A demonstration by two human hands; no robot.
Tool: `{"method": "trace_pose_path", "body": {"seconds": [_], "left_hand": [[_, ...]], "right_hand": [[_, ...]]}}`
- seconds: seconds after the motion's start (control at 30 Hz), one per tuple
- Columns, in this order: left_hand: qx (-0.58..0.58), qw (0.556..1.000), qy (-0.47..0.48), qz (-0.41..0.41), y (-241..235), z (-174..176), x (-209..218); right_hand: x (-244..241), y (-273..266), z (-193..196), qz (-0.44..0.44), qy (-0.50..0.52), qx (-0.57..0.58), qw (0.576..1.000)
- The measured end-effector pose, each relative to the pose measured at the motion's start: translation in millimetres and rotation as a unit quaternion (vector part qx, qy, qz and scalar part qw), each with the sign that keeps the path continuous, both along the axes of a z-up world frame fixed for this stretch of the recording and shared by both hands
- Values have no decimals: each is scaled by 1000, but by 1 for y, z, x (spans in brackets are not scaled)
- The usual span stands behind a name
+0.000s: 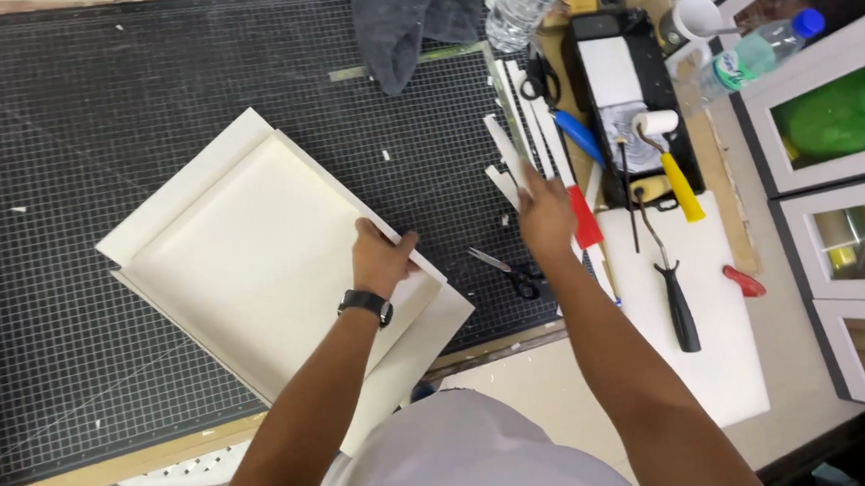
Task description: Assembling white cardboard box components by folding, cutting, and pressing edges on a cutting mat using various hand tools.
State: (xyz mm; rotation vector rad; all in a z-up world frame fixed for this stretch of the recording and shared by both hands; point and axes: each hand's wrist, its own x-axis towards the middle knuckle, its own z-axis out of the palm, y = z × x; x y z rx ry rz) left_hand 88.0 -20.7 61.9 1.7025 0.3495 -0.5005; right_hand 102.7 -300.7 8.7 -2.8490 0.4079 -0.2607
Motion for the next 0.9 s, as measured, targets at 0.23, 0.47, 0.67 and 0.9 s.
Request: {"method": "trace_pose_path", "body": {"seconds": [0.23,0.47,0.67,0.9], "left_hand": [[-61,995,-38,67,-3,3,11],[-169,943,-208,195,30,107,-40],[-294,857,-259,333,-3,132,-104],[-425,808,-220,344,-72,143,-130]], "right_hand": [[-108,-38,-18,127,-82,-63,987],[-139,-42,-51,145,-73,-10,987],[-123,-53,-64,161,-23,-25,986],[-148,-68,-24,121,-9,49,991]]}}
